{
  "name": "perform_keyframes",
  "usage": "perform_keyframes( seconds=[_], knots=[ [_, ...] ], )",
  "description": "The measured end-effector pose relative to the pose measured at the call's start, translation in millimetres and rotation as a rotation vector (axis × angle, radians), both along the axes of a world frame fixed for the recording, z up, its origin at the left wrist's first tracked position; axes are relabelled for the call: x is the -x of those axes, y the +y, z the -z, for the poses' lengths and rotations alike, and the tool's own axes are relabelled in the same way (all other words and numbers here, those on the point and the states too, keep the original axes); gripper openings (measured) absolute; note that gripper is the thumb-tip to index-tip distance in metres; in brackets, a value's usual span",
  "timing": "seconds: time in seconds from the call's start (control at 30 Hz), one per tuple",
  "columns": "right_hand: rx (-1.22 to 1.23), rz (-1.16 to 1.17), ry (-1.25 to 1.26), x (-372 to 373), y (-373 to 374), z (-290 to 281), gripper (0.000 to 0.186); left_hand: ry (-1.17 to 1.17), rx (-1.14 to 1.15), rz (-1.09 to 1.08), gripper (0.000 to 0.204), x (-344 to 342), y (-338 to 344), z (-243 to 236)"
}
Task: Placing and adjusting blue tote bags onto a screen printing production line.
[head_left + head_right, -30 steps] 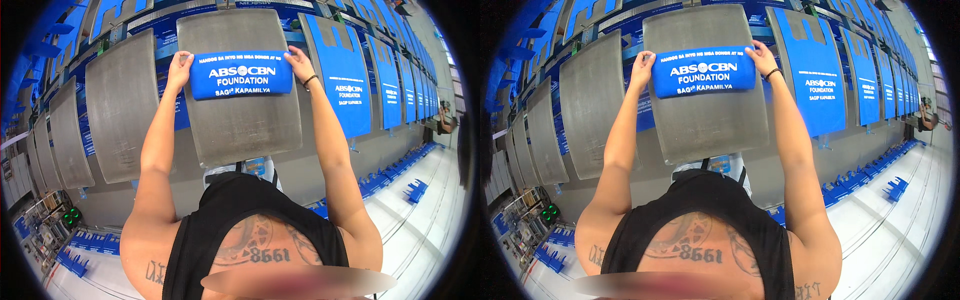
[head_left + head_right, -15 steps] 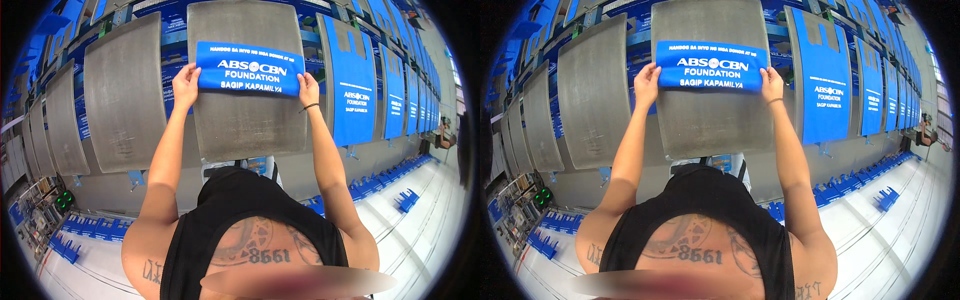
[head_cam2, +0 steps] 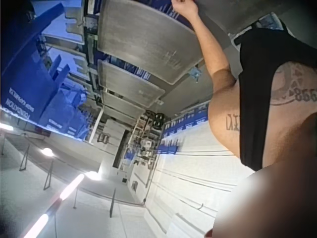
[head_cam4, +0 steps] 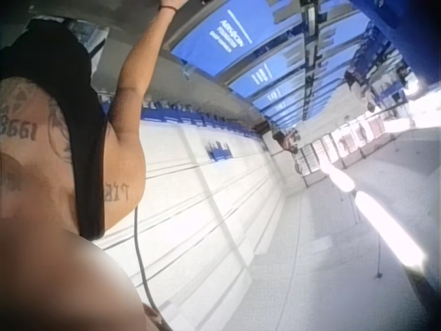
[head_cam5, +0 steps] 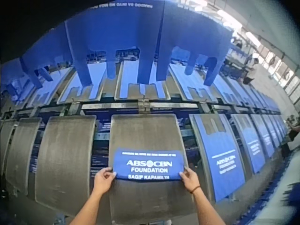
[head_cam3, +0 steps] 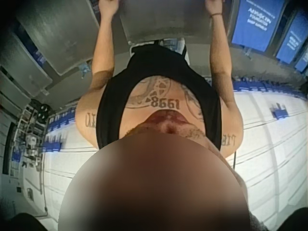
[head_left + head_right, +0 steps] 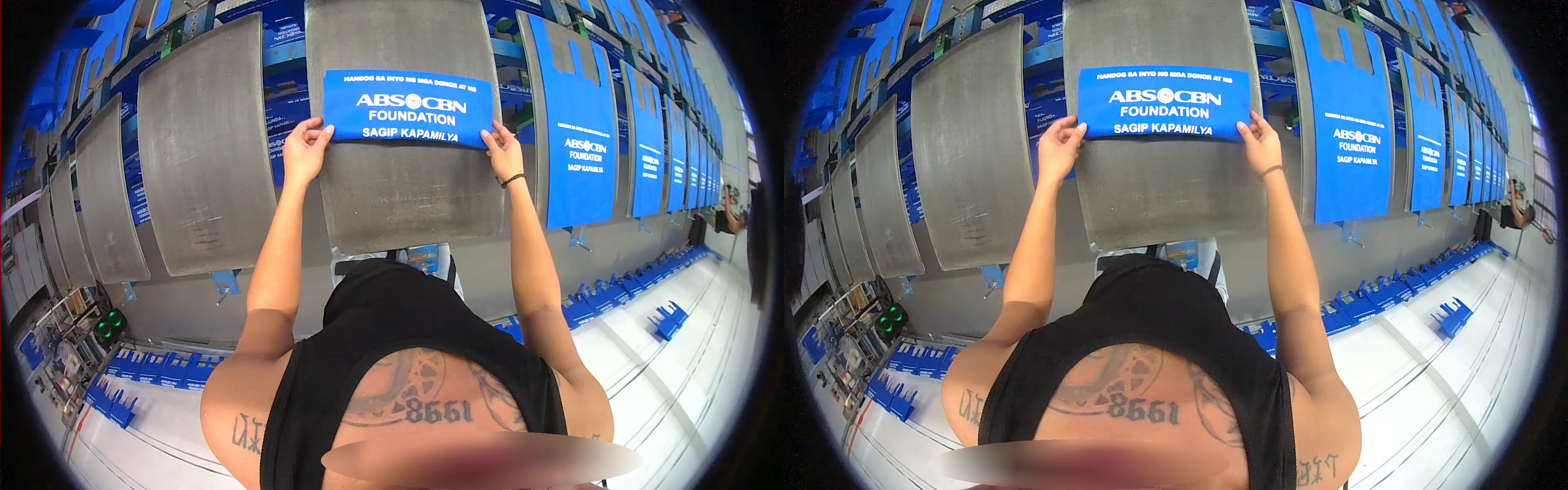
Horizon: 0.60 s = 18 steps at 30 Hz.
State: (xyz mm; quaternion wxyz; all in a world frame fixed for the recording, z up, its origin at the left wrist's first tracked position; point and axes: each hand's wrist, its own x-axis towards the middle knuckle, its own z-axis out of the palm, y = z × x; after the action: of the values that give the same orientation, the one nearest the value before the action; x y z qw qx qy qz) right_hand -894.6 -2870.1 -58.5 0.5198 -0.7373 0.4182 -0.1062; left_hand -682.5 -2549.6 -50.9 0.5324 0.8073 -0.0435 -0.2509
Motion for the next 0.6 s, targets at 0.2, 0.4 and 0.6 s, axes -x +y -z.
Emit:
perform_keyframes(
  seconds=[0.2, 0.4, 0.6],
  knots=[
    [-0.1, 0.005, 0.141, 7, -5, -3, 0.028, 0.133, -0.092, 0.029, 0.022, 4, -4, -15],
    [-0.327, 0.231, -0.021, 10, 9, -9, 0.014, 0.229, 0.278, -0.189, 0.018, 23, 5, 0],
    [-0.397, 0.391, -0.202, 13, 9, -1, 0.014, 0.287, 0.35, -0.372, 0.014, 22, -2, 10]
  ],
)
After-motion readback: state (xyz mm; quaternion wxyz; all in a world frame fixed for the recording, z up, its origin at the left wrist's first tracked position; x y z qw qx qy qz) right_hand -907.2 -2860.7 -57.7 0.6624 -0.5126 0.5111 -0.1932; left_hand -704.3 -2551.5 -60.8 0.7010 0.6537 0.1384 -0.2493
